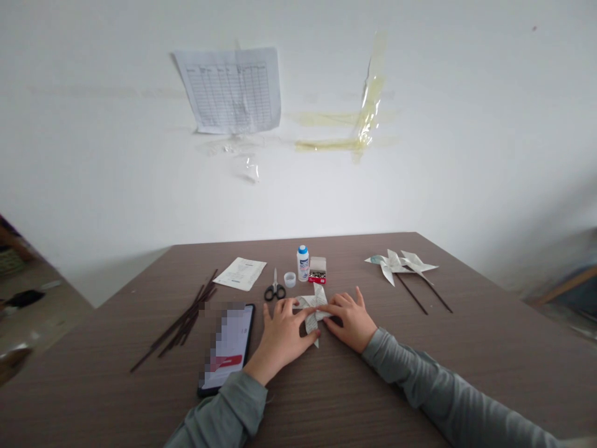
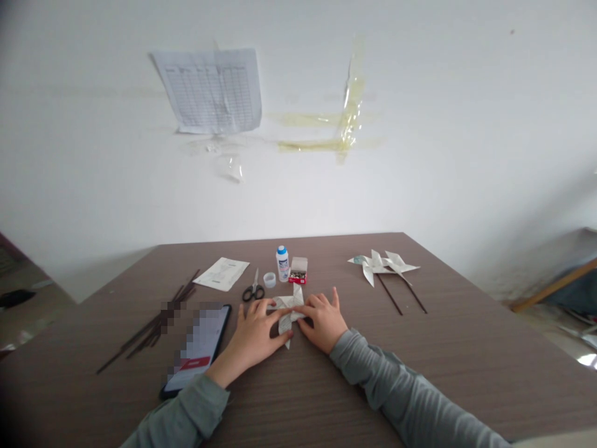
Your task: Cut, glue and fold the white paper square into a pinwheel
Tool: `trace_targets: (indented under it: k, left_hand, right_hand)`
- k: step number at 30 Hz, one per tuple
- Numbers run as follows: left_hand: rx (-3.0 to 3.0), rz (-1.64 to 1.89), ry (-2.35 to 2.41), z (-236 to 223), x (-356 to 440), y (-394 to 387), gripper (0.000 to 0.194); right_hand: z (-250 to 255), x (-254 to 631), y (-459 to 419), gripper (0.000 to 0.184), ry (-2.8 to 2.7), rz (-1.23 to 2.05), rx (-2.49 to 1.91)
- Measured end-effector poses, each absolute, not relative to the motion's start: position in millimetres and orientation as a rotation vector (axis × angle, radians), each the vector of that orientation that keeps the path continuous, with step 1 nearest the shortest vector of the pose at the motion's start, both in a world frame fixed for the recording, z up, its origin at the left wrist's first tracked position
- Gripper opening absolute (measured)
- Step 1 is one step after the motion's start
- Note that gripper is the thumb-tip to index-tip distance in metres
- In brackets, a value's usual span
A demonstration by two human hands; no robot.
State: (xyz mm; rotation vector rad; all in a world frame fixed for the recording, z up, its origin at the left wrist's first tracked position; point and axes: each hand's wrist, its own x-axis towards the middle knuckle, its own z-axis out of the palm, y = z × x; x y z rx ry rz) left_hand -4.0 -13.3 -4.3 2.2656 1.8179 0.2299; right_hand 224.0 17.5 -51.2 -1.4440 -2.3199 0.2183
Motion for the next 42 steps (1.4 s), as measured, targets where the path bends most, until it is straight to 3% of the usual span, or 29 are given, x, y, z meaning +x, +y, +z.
trace_targets:
  k: [16, 42]
  left_hand:
    - [2.292, 0.239, 1.829, -8.8, -4.3, -11.0, 0.057]
    - [2.284, 0.206, 1.846, -2.8, -1.2, -15.3, 0.059]
  right_hand:
    - [-45.9, 216.5, 16.3, 0.039, -2.331, 0.167, -1.503]
    - [-51.8, 218.5, 20.2, 0.042, -2.326, 0.225, -1.501]
